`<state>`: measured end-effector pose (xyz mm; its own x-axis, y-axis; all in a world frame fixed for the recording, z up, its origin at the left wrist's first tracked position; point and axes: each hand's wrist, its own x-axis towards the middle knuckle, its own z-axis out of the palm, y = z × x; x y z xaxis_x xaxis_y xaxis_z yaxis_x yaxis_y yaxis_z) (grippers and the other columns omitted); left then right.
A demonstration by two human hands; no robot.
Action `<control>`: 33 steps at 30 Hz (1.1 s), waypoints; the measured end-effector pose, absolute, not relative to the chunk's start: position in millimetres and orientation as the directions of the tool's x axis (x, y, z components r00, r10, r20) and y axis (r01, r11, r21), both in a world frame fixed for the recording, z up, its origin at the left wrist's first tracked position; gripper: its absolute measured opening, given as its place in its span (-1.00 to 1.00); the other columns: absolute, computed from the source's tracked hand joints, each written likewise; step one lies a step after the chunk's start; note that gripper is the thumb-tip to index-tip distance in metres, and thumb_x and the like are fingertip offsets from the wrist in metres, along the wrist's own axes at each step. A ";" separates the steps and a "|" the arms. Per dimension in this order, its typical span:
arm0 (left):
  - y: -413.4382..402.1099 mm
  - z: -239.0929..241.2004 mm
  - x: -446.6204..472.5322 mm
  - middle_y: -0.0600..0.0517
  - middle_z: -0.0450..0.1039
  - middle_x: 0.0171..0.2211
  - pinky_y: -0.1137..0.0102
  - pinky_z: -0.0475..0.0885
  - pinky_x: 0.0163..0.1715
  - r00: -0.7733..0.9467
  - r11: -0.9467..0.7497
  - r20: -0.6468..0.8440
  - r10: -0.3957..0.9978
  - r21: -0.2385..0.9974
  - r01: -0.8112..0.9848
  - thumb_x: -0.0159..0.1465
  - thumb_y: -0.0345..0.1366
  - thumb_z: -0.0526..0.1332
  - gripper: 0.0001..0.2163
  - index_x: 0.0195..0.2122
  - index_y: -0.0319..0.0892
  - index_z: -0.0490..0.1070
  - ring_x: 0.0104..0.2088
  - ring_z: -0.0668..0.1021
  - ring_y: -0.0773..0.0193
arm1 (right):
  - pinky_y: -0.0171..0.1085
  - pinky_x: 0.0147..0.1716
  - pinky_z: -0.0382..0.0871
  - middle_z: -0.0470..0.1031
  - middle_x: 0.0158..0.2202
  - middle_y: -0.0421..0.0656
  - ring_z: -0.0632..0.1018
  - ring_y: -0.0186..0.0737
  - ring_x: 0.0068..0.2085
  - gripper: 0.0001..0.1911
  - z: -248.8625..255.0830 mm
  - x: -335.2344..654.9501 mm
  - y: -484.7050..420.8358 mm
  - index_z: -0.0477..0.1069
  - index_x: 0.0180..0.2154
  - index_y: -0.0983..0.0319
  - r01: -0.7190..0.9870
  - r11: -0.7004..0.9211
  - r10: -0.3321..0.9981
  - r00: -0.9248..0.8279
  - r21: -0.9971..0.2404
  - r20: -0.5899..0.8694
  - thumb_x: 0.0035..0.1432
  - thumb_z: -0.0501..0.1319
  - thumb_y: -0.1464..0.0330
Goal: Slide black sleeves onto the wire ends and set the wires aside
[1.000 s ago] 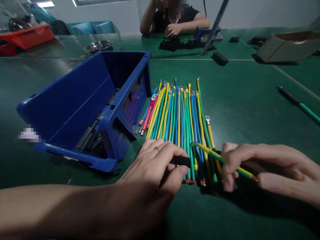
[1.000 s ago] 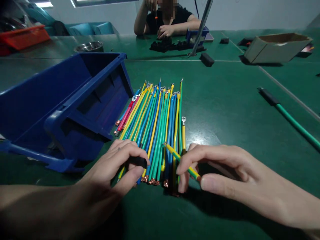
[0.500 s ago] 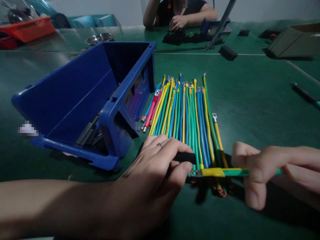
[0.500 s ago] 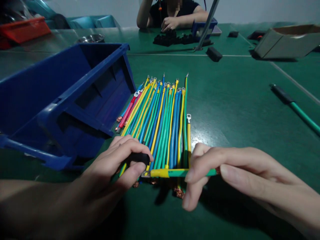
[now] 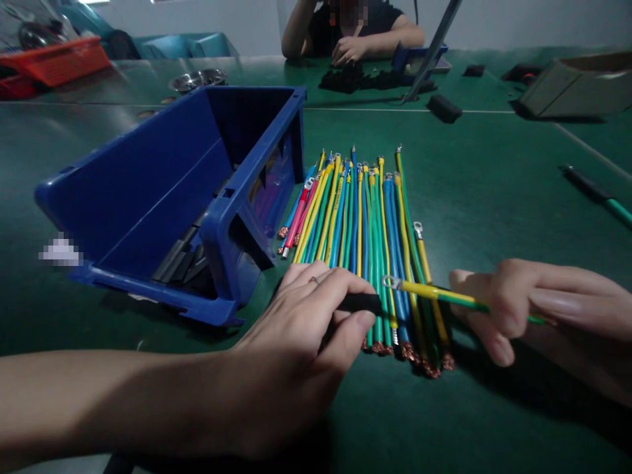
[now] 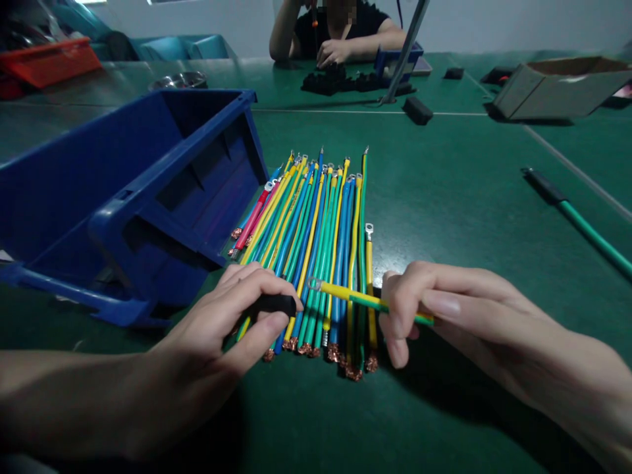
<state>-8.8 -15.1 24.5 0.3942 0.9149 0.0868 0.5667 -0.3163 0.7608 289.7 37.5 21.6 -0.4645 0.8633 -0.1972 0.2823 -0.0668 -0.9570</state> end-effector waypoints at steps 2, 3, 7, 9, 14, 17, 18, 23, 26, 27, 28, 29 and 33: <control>-15.1 23.8 -7.9 0.13 0.43 -0.13 0.23 0.37 0.00 0.378 -0.275 0.052 0.924 0.778 0.565 0.53 -0.30 0.13 -0.92 -0.03 0.06 0.34 -0.05 0.45 0.17 | -0.11 -0.36 0.42 0.50 -0.57 -0.11 0.49 -0.07 -0.44 -0.60 30.6 278.4 33.1 0.55 -0.46 0.02 0.223 -0.152 0.825 -0.508 -0.963 -0.248 0.27 0.21 -0.06; -14.8 23.6 -7.5 0.12 0.43 -0.12 0.21 0.36 0.00 0.376 -0.263 0.040 0.926 0.782 0.564 0.53 -0.30 0.12 -0.92 -0.03 0.06 0.34 -0.04 0.45 0.16 | -0.12 -0.35 0.41 0.49 -0.58 -0.12 0.47 -0.10 -0.45 -0.60 34.5 273.2 31.6 0.56 -0.46 0.02 0.211 -0.179 0.813 -0.519 -0.961 -0.265 0.23 0.25 -0.08; -12.6 24.3 -6.8 0.10 0.44 -0.10 0.18 0.33 0.01 0.381 -0.241 0.011 0.924 0.791 0.562 0.53 -0.26 0.10 -0.91 -0.02 0.04 0.36 -0.03 0.44 0.12 | -0.11 -0.33 0.42 0.50 -0.59 -0.11 0.47 -0.13 -0.48 -0.56 40.4 262.8 30.6 0.60 -0.47 0.06 0.208 -0.224 0.820 -0.488 -0.952 -0.300 0.17 0.31 -0.13; -11.7 26.3 -6.3 0.08 0.43 -0.10 0.17 0.32 0.02 0.378 -0.231 0.000 0.926 0.790 0.568 0.53 -0.26 0.10 -0.91 -0.03 0.03 0.37 -0.03 0.43 0.10 | -0.16 -0.37 0.41 0.53 -0.57 -0.12 0.50 -0.14 -0.48 -0.59 38.6 263.8 33.0 0.64 -0.43 0.03 0.185 -0.168 0.806 -0.540 -0.968 -0.243 0.22 0.29 -0.10; -9.8 33.8 -3.4 0.03 0.42 -0.16 0.14 0.29 0.00 0.367 -0.167 -0.075 0.927 0.794 0.585 0.50 -0.27 0.09 -0.90 -0.10 -0.04 0.40 -0.06 0.40 0.06 | -0.24 -0.45 0.42 0.57 -0.54 -0.17 0.56 -0.18 -0.47 -0.62 34.7 267.8 39.4 0.68 -0.37 -0.08 0.164 -0.059 0.755 -0.638 -0.985 -0.151 0.28 0.24 -0.10; -9.6 35.5 -2.4 0.05 0.41 -0.17 0.14 0.27 0.01 0.358 -0.162 -0.075 0.931 0.793 0.587 0.48 -0.27 0.10 -0.90 -0.10 -0.04 0.41 -0.06 0.40 0.07 | -0.26 -0.44 0.45 0.57 -0.54 -0.19 0.56 -0.19 -0.47 -0.64 35.2 267.1 39.9 0.68 -0.36 -0.10 0.167 -0.057 0.754 -0.639 -0.984 -0.152 0.27 0.25 -0.10; -9.8 35.4 -2.3 0.04 0.41 -0.15 0.14 0.27 0.01 0.360 -0.165 -0.073 0.930 0.792 0.588 0.48 -0.27 0.10 -0.90 -0.09 -0.04 0.41 -0.05 0.40 0.07 | -0.27 -0.44 0.45 0.57 -0.55 -0.19 0.55 -0.19 -0.47 -0.64 35.4 266.8 39.7 0.68 -0.37 -0.10 0.168 -0.055 0.759 -0.634 -0.984 -0.151 0.27 0.25 -0.11; -10.9 33.2 -3.7 0.05 0.42 -0.13 0.19 0.28 0.00 0.372 -0.195 -0.050 0.927 0.784 0.589 0.49 -0.30 0.10 -0.89 -0.06 -0.04 0.40 -0.04 0.41 0.09 | -0.30 -0.50 0.42 0.53 -0.59 -0.19 0.52 -0.21 -0.50 -0.67 34.6 267.1 39.5 0.67 -0.42 -0.12 0.169 -0.053 0.788 -0.599 -0.984 -0.145 0.22 0.29 -0.10; -10.2 33.5 -6.0 0.05 0.42 -0.14 0.23 0.28 -0.01 0.396 -0.235 -0.028 0.918 0.765 0.600 0.49 -0.35 0.11 -0.89 -0.05 -0.05 0.39 -0.06 0.41 0.11 | -0.28 -0.49 0.44 0.51 -0.58 -0.19 0.51 -0.20 -0.50 -0.68 30.3 270.7 40.0 0.67 -0.43 -0.12 0.171 -0.054 0.798 -0.585 -0.984 -0.146 0.20 0.30 -0.09; -10.0 33.8 -6.9 0.06 0.42 -0.15 0.24 0.28 -0.01 0.421 -0.259 -0.023 0.907 0.758 0.599 0.49 -0.37 0.11 -0.89 -0.06 -0.05 0.39 -0.07 0.41 0.13 | -0.27 -0.47 0.45 0.51 -0.57 -0.19 0.50 -0.19 -0.49 -0.68 27.8 273.0 39.9 0.67 -0.44 -0.10 0.170 -0.061 0.802 -0.578 -0.983 -0.150 0.20 0.30 -0.08; -9.9 34.2 -7.8 0.07 0.42 -0.15 0.25 0.28 0.00 0.446 -0.282 -0.018 0.895 0.753 0.595 0.49 -0.39 0.11 -0.88 -0.06 -0.04 0.39 -0.09 0.41 0.14 | -0.26 -0.45 0.47 0.51 -0.55 -0.19 0.49 -0.18 -0.47 -0.67 24.8 275.8 39.5 0.66 -0.45 -0.08 0.168 -0.072 0.805 -0.572 -0.983 -0.156 0.20 0.31 -0.08; -10.0 34.5 -8.6 0.07 0.42 -0.14 0.25 0.28 0.01 0.460 -0.295 -0.014 0.888 0.750 0.592 0.49 -0.40 0.10 -0.87 -0.05 -0.04 0.38 -0.09 0.40 0.14 | -0.24 -0.42 0.48 0.50 -0.53 -0.18 0.49 -0.16 -0.44 -0.66 21.4 279.1 38.7 0.65 -0.46 -0.07 0.165 -0.089 0.808 -0.565 -0.982 -0.168 0.20 0.31 -0.07; -10.8 34.4 -8.8 0.07 0.42 -0.13 0.22 0.27 0.06 0.426 -0.262 -0.023 0.905 0.757 0.599 0.50 -0.37 0.11 -0.89 -0.04 -0.03 0.38 -0.07 0.40 0.12 | -0.18 -0.33 0.47 0.48 -0.47 -0.17 0.45 -0.10 -0.35 -0.65 8.6 294.2 33.3 0.61 -0.44 -0.03 0.155 -0.125 0.820 -0.540 -0.980 -0.190 0.26 0.25 -0.04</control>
<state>-8.8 -10.8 34.4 0.4255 0.9046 -0.0231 0.5986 -0.2622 0.7570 294.2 33.3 8.6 -0.5402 0.8198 -0.1900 0.1551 -0.1249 -0.9800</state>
